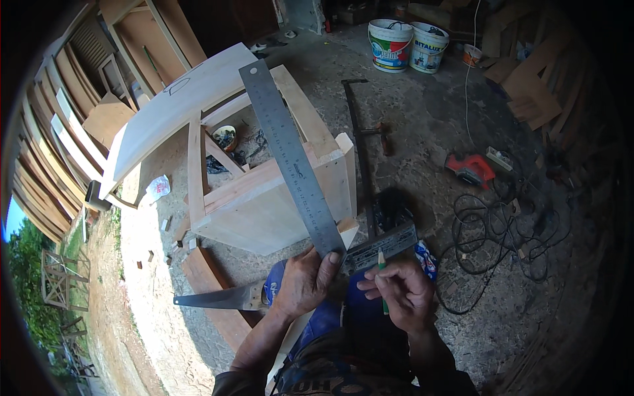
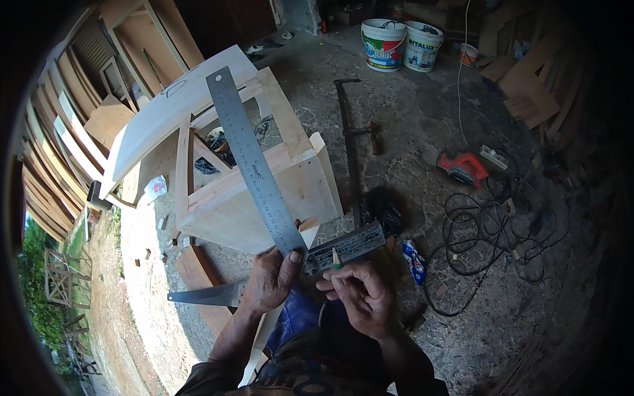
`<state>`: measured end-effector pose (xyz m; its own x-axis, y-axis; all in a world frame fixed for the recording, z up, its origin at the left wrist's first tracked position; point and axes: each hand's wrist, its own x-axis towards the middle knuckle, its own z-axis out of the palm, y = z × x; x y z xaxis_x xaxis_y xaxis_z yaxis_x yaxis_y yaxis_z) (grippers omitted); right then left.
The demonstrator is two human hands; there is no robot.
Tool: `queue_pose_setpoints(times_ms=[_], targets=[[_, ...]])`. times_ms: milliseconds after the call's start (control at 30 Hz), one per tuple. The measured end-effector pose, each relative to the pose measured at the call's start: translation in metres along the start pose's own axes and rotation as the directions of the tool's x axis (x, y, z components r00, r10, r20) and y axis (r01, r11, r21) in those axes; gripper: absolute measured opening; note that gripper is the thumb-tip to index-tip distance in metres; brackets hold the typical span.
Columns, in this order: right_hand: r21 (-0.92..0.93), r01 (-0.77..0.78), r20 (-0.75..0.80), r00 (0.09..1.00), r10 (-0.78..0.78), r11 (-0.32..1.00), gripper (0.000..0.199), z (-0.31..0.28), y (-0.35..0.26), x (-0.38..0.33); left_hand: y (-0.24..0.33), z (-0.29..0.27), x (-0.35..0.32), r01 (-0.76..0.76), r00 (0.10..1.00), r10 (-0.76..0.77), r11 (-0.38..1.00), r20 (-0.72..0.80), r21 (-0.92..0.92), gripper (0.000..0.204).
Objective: The person measures and marks a wooden plank, saws it to size, and fits it into a wooden furniture frame. They repeat this process for another plank, then use a hammer to secure the pieces into the frame.
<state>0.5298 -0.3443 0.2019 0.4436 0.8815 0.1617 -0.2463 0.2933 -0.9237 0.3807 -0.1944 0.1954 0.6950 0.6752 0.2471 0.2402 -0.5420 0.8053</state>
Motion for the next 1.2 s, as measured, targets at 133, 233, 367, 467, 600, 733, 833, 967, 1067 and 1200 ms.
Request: queue_pose_setpoints(times_ms=[133,233,367,467,600,733,833,967,1067,1200], targets=[[0.424,-0.210,0.236,0.965,0.116,0.881,0.030,-0.016,0.002,0.022,0.005,-0.002,0.000,-0.028,1.000,0.029,0.999,-0.008,0.043,0.037],[0.472,-0.126,0.202,0.979,0.032,0.873,0.040,-0.012,0.003,0.029,0.007,-0.003,0.001,-0.034,0.999,0.035,0.998,-0.011,0.044,0.036],[-0.370,0.372,0.217,0.925,-0.311,0.851,0.040,-0.016,0.005,0.035,0.010,-0.005,0.003,-0.032,0.999,0.032,0.999,-0.007,0.021,0.036],[-0.532,0.433,0.280,0.901,-0.331,0.728,0.026,-0.009,-0.005,0.040,0.010,-0.005,0.003,-0.038,0.999,0.038,0.999,-0.011,0.034,0.036],[-0.541,0.415,0.237,0.910,-0.341,0.732,0.022,-0.004,-0.009,0.047,0.011,-0.005,0.002,-0.016,1.000,0.016,1.000,0.006,0.005,0.035],[-0.594,0.468,0.297,0.883,-0.362,0.654,0.022,-0.006,-0.008,0.054,0.010,-0.006,0.001,-0.024,1.000,0.024,0.999,0.015,0.026,0.033],[-0.584,0.462,0.290,0.887,-0.359,0.667,0.021,-0.004,-0.007,0.054,0.010,-0.005,0.001,-0.022,1.000,0.022,0.999,0.008,0.025,0.033],[-0.571,0.456,0.291,0.890,-0.351,0.683,0.019,-0.003,-0.006,0.057,0.009,-0.007,0.000,-0.022,1.000,0.021,0.999,0.019,0.037,0.032],[-0.573,0.483,0.307,0.876,-0.372,0.662,0.016,-0.003,-0.006,0.061,0.007,-0.007,-0.002,-0.018,0.999,0.016,0.999,0.029,0.051,0.032],[-0.562,0.446,0.319,0.894,-0.314,0.696,0.013,-0.008,-0.009,0.062,0.006,-0.006,-0.002,-0.035,0.999,0.033,0.996,0.036,0.077,0.033]])
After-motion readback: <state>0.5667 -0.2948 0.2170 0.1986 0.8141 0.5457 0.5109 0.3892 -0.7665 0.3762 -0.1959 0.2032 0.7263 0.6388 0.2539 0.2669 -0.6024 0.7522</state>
